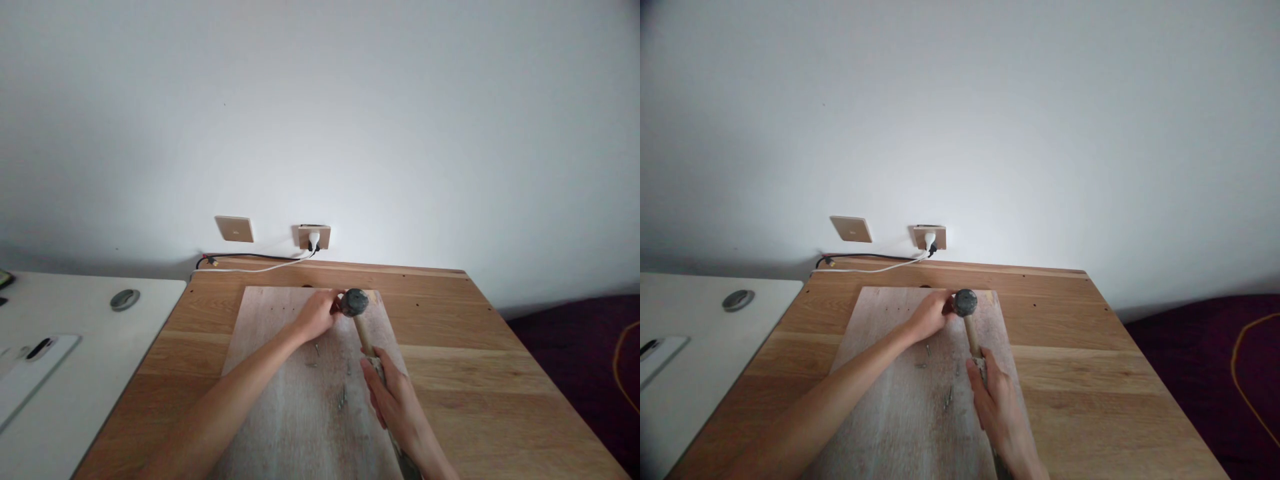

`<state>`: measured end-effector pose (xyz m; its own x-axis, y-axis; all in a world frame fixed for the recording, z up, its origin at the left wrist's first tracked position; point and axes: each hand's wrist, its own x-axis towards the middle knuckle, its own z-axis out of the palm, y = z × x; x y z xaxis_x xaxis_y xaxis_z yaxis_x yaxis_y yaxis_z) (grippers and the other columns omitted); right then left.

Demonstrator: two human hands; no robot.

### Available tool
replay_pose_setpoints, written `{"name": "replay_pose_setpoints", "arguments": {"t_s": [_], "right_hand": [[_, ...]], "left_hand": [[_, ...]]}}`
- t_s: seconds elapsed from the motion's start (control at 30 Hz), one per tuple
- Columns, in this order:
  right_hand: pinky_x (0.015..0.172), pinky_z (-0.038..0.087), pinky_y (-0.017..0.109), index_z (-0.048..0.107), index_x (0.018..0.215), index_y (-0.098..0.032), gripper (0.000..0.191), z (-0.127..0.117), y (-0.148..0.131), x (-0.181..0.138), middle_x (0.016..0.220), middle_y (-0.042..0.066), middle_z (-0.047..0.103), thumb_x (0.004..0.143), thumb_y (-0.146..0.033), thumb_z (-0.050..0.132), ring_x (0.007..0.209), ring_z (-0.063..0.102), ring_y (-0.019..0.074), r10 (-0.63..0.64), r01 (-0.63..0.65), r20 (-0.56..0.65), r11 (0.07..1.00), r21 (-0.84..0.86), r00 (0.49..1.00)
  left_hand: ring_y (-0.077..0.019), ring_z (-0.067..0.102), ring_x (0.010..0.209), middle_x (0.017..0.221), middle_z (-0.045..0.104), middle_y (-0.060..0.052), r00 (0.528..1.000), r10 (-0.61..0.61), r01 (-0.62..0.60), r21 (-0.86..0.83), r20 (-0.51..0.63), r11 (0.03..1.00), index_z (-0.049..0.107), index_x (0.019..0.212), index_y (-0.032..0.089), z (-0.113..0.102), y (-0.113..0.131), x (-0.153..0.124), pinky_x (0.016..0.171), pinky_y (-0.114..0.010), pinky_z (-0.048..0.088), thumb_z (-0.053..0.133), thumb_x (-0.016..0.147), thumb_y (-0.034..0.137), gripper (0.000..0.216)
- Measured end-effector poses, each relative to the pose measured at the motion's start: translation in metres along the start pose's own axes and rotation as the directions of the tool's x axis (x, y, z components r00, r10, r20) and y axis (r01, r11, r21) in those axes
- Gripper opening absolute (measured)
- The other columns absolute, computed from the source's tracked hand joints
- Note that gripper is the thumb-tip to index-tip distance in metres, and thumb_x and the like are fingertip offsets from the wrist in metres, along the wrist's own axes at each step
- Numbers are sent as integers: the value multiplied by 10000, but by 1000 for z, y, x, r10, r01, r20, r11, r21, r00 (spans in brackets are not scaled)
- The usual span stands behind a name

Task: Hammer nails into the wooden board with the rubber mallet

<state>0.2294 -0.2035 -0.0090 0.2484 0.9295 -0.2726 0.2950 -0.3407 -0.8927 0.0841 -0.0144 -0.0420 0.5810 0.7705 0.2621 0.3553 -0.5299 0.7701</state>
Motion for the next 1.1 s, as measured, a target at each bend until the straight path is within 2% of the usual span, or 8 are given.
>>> {"name": "replay_pose_setpoints", "arguments": {"t_s": [0.13, 0.23, 0.33, 0.43, 0.67, 0.73, 0.83, 1.1], "right_hand": [[343, 280, 202, 577, 1255, -168, 659, -5, 4, -8, 475, -121, 438, 937, -742, 520, 343, 383, 102, 29, -29, -16, 999, 41, 999], [353, 259, 198, 570, 1263, -174, 695, -12, 12, -18, 476, -121, 423, 923, -779, 535, 351, 350, 91, 62, -57, -49, 993, 101, 997], [347, 246, 191, 530, 1326, -180, 748, -20, 21, -24, 486, -123, 426, 909, -800, 550, 347, 328, 85, 95, -82, -90, 987, 141, 991], [332, 245, 192, 506, 1363, -170, 790, -25, 28, -25, 489, -122, 432, 899, -807, 560, 341, 309, 83, 101, -82, -112, 983, 166, 989], [341, 217, 197, 554, 1338, -155, 771, -22, 28, -30, 452, -126, 388, 901, -790, 577, 338, 282, 82, 102, -76, -143, 982, 175, 984], [354, 204, 196, 572, 1315, -155, 744, -19, 25, -33, 441, -127, 379, 907, -776, 583, 336, 273, 78, 92, -65, -154, 983, 171, 984], [365, 207, 198, 596, 1282, -157, 724, -14, 21, -34, 442, -122, 384, 912, -779, 575, 339, 274, 77, 79, -51, -160, 984, 170, 984], [362, 233, 203, 594, 1313, -145, 781, -14, 30, -29, 437, -108, 412, 900, -807, 561, 346, 321, 93, 94, -85, -60, 986, 142, 994]], "left_hand": [[-230, 705, 1001, 1138, 731, -96, 1000, 30, -30, 17, -1, 999, 645, 1232, 180, -12, 7, -10, 903, -334, 562, 710, 772, 2, 498], [-265, 660, 1151, 1220, 701, -120, 967, 232, -246, 155, 103, 957, 639, 1213, 194, -27, 26, -30, 1008, -384, 529, 672, 866, 40, 382], [-239, 692, 962, 987, 749, -87, 763, 517, -634, 293, 389, 716, 684, 1060, 213, -30, 50, -52, 836, -359, 542, 555, 1003, 78, 195], [-222, 679, 779, 770, 722, -56, 669, 564, -737, 330, 484, 591, 696, 852, 270, -16, 66, -69, 682, -364, 513, 523, 1017, 99, 295], [-221, 697, 755, 733, 731, -36, 732, 510, -664, 304, 452, 683, 718, 802, 320, 1, 61, -66, 702, -367, 537, 506, 987, 115, 348], [-212, 716, 830, 826, 758, -39, 818, 445, -550, 266, 365, 792, 754, 934, 290, -11, 51, -54, 776, -340, 544, 562, 989, 124, 259], [-198, 725, 900, 924, 780, -39, 986, 151, -159, 134, 67, 978, 762, 971, 224, -28, 30, -33, 867, -307, 538, 683, 942, 123, 131], [-168, 707, 729, 814, 778, -28, 997, -61, 64, 65, -51, 996, 756, 869, 185, -24, -2, -15, 712, -249, 518, 734, 881, 125, 65]]}}
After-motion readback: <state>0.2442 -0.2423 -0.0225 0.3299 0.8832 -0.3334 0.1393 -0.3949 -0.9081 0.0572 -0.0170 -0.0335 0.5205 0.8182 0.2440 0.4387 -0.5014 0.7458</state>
